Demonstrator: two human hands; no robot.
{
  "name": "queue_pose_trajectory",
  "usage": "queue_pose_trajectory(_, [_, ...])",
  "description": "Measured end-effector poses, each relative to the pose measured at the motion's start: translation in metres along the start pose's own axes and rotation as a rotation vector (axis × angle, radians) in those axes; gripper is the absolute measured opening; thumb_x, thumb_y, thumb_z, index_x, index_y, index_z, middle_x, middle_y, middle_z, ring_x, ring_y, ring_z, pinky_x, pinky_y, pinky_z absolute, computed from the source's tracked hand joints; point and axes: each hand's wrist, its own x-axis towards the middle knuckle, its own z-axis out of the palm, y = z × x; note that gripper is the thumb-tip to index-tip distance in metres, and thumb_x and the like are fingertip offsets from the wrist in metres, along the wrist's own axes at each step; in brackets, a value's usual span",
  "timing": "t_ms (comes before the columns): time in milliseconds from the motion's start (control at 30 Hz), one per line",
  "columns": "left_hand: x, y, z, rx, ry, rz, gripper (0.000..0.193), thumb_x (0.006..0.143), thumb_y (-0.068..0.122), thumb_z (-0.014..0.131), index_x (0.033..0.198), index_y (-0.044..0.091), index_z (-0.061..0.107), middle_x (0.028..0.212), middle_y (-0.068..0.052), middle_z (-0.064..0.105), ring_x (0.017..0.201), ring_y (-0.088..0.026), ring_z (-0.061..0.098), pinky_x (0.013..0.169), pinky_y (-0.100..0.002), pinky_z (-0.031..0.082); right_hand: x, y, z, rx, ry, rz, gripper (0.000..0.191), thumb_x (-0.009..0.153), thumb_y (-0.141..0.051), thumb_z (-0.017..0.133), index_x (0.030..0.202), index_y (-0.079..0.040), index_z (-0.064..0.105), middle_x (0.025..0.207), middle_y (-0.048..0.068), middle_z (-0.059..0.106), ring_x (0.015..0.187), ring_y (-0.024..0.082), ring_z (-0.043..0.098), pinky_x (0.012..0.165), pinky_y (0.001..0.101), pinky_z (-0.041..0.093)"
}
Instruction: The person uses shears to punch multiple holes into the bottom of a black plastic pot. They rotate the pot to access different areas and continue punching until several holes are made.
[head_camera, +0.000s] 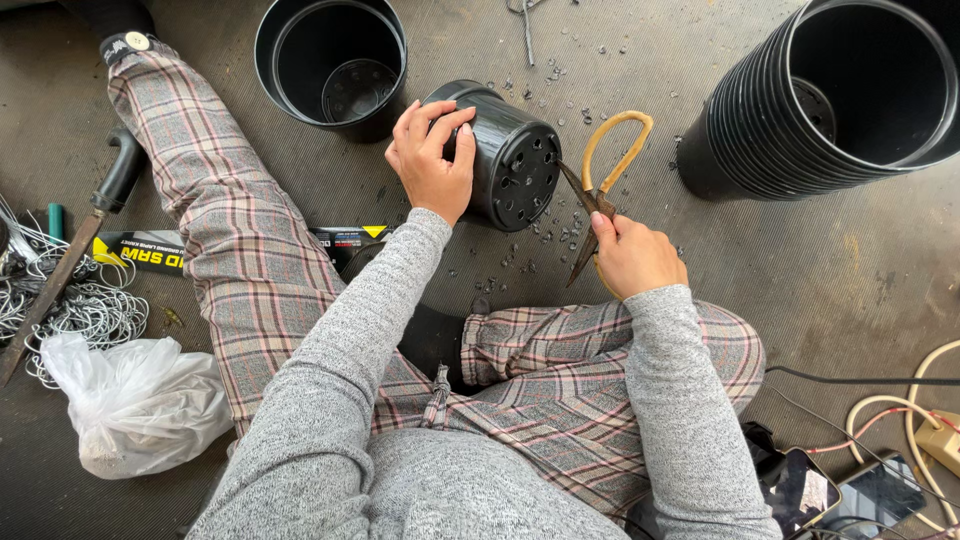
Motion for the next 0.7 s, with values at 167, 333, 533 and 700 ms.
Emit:
queue_pose_trajectory(167, [-0.001, -0.004, -0.002, -0.014, 0.013, -0.043, 0.021, 0.098, 0.024, 0.064, 0.115, 0.023, 0.077, 0.129, 0.007, 0.064, 0.14, -0.025, 0.045, 0.118, -0.05, 0.025, 0.003, 0.016, 0.003, 0.021, -0.089, -0.059, 0.053, 0.103, -0.055, 0.043, 0.11, -0.012, 0.074, 0.105, 0.023, 0.073, 0.104, 0.046, 0.067, 0.093, 0.0547, 0.051])
queue_pose_trajectory(333, [-0.005, -0.012, -0.005, -0.046, 0.044, -0.102, 0.022, 0.1, 0.024, 0.063, 0.117, 0.023, 0.076, 0.132, 0.006, 0.062, 0.141, -0.024, 0.045, 0.119, -0.049, 0.025, 0.009, 0.022, 0.013, 0.021, -0.198, -0.115, 0.052, 0.1, -0.056, 0.045, 0.114, -0.015, 0.074, 0.107, 0.021, 0.074, 0.105, 0.044, 0.067, 0.095, 0.0518, 0.051])
queue_pose_trajectory(533, [-0.014, -0.013, -0.005, -0.055, 0.108, -0.087, 0.021, 0.099, 0.021, 0.066, 0.117, 0.021, 0.077, 0.137, 0.005, 0.06, 0.144, -0.025, 0.044, 0.122, -0.049, 0.023, 0.008, 0.009, 0.021, 0.038, -0.12, -0.164, 0.053, 0.102, -0.056, 0.044, 0.108, -0.013, 0.074, 0.103, 0.022, 0.074, 0.101, 0.046, 0.068, 0.092, 0.0534, 0.052])
queue_pose_trajectory(700, [-0.037, 0.0, -0.001, -0.29, 0.167, -0.056, 0.027, 0.096, 0.021, 0.068, 0.122, 0.013, 0.066, 0.148, -0.012, 0.04, 0.145, -0.033, 0.036, 0.124, -0.049, 0.026, 0.005, 0.001, 0.007, -0.02, 0.091, -0.097, 0.046, 0.103, -0.055, 0.045, 0.111, -0.018, 0.072, 0.098, 0.02, 0.074, 0.097, 0.046, 0.068, 0.085, 0.0583, 0.051])
